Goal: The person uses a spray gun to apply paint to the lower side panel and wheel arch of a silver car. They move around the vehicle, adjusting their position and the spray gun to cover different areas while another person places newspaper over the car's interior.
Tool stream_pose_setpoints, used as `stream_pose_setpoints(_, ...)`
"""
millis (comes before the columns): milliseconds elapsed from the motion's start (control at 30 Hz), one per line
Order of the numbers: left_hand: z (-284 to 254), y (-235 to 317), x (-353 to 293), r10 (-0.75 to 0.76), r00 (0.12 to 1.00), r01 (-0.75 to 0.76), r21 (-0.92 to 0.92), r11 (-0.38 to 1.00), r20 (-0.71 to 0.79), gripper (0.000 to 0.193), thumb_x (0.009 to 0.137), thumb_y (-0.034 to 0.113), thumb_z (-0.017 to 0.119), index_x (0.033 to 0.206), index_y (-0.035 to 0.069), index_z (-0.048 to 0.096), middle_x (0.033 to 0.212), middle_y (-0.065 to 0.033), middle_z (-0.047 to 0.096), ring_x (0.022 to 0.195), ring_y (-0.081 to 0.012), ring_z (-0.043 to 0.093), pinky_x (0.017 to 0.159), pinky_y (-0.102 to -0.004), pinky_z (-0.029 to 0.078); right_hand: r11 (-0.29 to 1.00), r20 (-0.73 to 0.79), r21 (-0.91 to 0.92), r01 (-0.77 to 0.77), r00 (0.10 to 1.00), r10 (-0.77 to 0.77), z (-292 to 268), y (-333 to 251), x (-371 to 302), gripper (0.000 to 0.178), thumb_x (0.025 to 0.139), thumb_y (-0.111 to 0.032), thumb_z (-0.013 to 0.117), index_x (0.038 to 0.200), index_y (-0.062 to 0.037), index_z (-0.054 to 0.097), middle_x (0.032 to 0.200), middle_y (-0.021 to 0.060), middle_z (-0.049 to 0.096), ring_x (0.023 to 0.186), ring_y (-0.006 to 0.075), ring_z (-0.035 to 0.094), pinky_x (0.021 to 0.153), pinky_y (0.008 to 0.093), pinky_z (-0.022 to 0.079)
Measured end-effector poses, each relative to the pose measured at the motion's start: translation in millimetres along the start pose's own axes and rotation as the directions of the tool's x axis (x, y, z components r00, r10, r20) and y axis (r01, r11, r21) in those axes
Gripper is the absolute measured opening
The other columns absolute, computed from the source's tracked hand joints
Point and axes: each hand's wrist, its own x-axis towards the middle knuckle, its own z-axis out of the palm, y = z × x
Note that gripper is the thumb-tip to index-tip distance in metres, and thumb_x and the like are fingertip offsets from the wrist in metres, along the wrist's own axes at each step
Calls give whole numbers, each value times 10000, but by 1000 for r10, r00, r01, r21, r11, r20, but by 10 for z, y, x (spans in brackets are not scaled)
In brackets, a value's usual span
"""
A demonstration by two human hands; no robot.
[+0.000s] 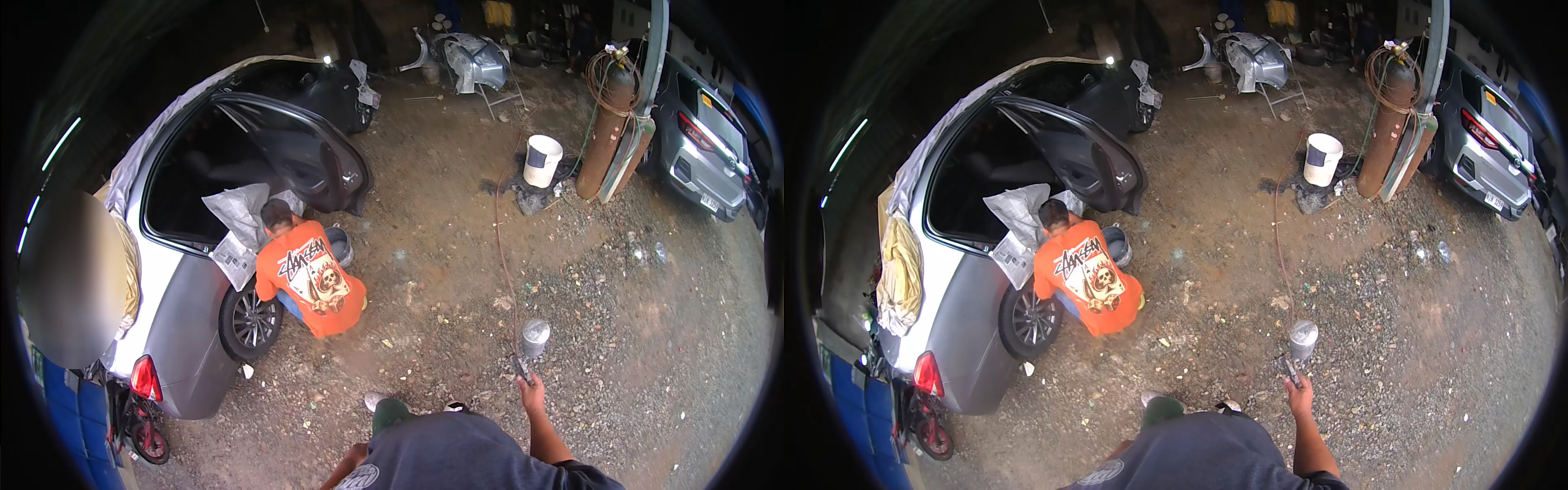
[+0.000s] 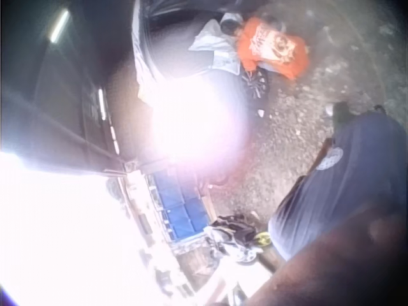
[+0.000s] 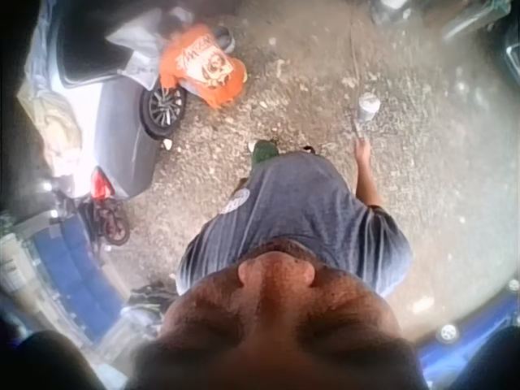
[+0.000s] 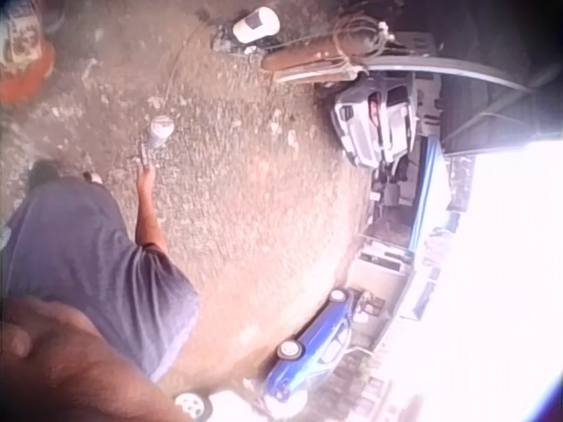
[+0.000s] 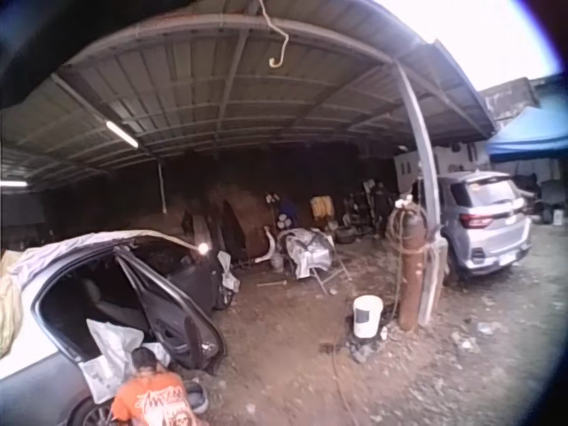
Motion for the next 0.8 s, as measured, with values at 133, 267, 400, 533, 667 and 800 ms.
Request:
stream_pose_setpoints(133,31,-59,297,-5,999,7,-51,999,42,482,870,510,588,1115,124,741,1131,-231,712,1084,-425,671,933,-502,537,994,56,69,-82,995,78,-145,-531,273,528,923,-265,758,1323,47,612,1002,161,736,920,245,692,878,373,538)
stream_pose_setpoints(267,-172,152,703,-70,995,78,-97,992,78,453,882,478,582,1115,123,742,1132,-228,711,1076,-423,673,924,-499,538,930,96,333,-157,987,133,-164,-1343,764,318,972,-223,706,1170,21,661,827,6,660,743,106,621,735,285,531)
stream_pose_setpoints(400,-479,444,1376,-110,986,128,-148,981,124,424,895,446,577,1115,123,742,1133,-224,711,1067,-422,674,915,-496,539,885,15,464,-43,999,41,-99,-1663,1452,222,950,-177,714,1113,-31,678,803,-22,642,680,69,566,618,253,474)
stream_pose_setpoints(533,-967,664,2245,-174,970,202,-161,966,172,397,908,414,572,1115,122,743,1135,-220,710,1059,-420,676,906,-493,540,880,-46,454,-138,983,178,13,-2000,2256,208,898,-121,752,1053,-40,641,853,1,649,672,89,575,599,259,479)
stream_pose_setpoints(667,-1724,1179,3391,-189,949,224,-118,967,252,370,920,381,567,1116,122,744,1136,-216,710,1050,-419,678,898,-489,541,813,-150,575,-91,965,214,-60,-2026,3168,228,903,-139,708,1093,-38,635,848,40,638,634,149,616,529,329,559)
stream_pose_setpoints(800,-2792,2001,4748,-127,952,126,22,992,280,345,933,349,562,1116,121,745,1137,-212,709,1041,-418,680,889,-486,542,714,-154,680,-166,920,361,-117,-2716,3885,302,916,-120,671,1199,-63,582,884,53,623,616,177,627,566,383,623)
